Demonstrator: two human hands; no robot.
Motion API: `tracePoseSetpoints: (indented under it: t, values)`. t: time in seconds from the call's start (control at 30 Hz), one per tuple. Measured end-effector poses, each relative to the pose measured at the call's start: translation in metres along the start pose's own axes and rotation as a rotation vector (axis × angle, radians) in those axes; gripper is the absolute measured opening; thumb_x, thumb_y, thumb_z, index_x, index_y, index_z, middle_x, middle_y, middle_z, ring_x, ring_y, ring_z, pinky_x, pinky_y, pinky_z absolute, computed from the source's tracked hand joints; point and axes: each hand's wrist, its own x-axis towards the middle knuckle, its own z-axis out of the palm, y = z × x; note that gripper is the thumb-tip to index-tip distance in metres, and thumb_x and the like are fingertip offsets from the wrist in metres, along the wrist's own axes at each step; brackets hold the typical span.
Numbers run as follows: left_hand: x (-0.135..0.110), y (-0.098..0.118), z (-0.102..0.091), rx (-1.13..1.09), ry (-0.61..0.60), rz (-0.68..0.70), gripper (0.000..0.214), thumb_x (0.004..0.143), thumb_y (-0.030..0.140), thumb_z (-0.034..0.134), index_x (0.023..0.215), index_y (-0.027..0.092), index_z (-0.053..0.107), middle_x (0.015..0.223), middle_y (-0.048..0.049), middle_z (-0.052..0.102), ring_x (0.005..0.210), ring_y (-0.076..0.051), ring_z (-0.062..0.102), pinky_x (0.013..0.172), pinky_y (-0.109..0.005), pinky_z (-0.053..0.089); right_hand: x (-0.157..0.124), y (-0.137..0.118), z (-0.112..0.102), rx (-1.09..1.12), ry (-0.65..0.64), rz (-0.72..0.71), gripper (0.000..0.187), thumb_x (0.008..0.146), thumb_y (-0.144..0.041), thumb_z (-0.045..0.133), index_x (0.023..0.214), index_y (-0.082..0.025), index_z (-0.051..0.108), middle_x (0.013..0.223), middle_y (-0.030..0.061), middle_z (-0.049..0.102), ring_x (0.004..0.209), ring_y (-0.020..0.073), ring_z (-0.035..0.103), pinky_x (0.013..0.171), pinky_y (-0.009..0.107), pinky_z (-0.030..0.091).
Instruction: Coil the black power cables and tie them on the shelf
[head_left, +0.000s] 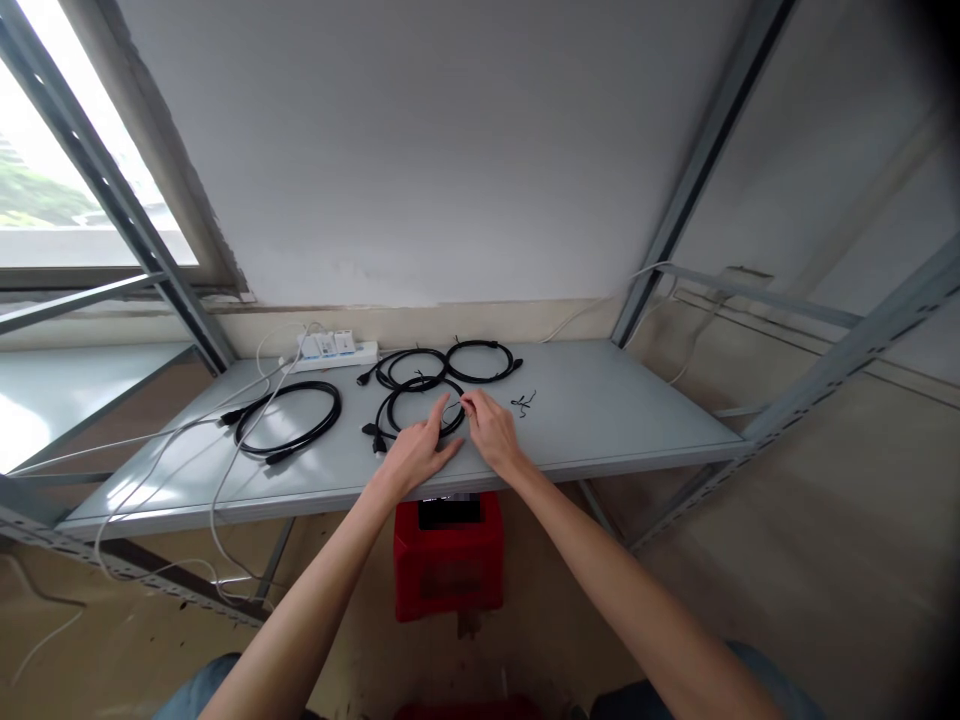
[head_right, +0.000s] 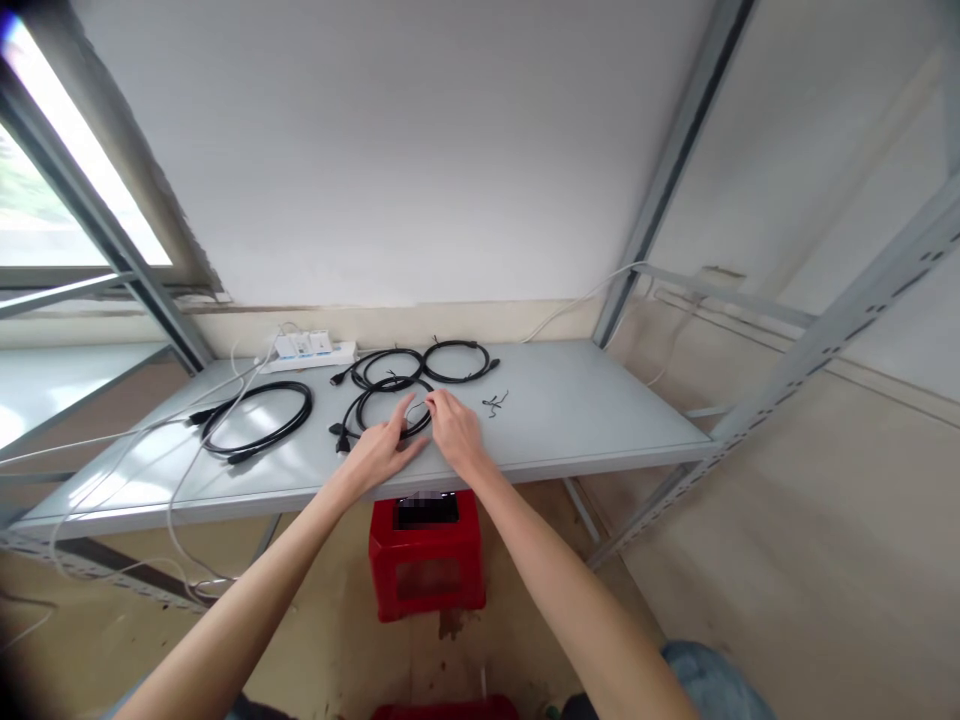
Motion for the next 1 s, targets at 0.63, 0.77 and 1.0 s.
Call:
tracePoseSetpoints:
  t: [0.63, 0.77, 1.0]
  values:
    - [0.0020, -0.0027, 0.0026, 0.151, 0.103, 0.025, 0.054, 0.106, 0.026, 0.043, 0.158, 0.017, 0.033, 0.110, -0.0107, 0.075, 0.105, -0.027, 0.071, 0.093, -0.035, 0.051, 0.0030, 0.0005, 0.0082, -0.110, -0.112, -0.109, 0.031, 0.101, -0.005, 0.036, 0.109, -0.022, 0.061, 0.107, 0.0088, 0.067, 0.098, 0.0226, 0.062, 0.072, 0.031, 0.042]
    - [0.0030, -0.0041, 0.0027, 0.202, 0.098, 0.025, 0.026, 0.106, 0.030, 0.049, 0.127, 0.019, 0.061, 0.107, -0.0104, 0.074, 0.103, -0.026, 0.071, 0.087, -0.033, 0.051, 0.0046, -0.0022, 0.0065, -0.149, -0.158, -0.101, 0.028, 0.100, -0.004, 0.038, 0.105, -0.020, 0.060, 0.107, 0.0089, 0.063, 0.091, 0.0216, 0.060, 0.067, 0.030, 0.037]
    - [0.0041, -0.0014, -0.0003, 0.215, 0.063, 0.009, 0.018, 0.106, 0.029, 0.049, 0.106, 0.020, 0.065, 0.102, -0.0091, 0.072, 0.098, -0.025, 0.069, 0.083, -0.033, 0.049, 0.0047, -0.0045, 0.0053, -0.065, -0.178, -0.138, 0.020, 0.108, -0.018, 0.038, 0.104, -0.021, 0.057, 0.106, 0.0086, 0.061, 0.089, 0.0221, 0.058, 0.070, 0.030, 0.037]
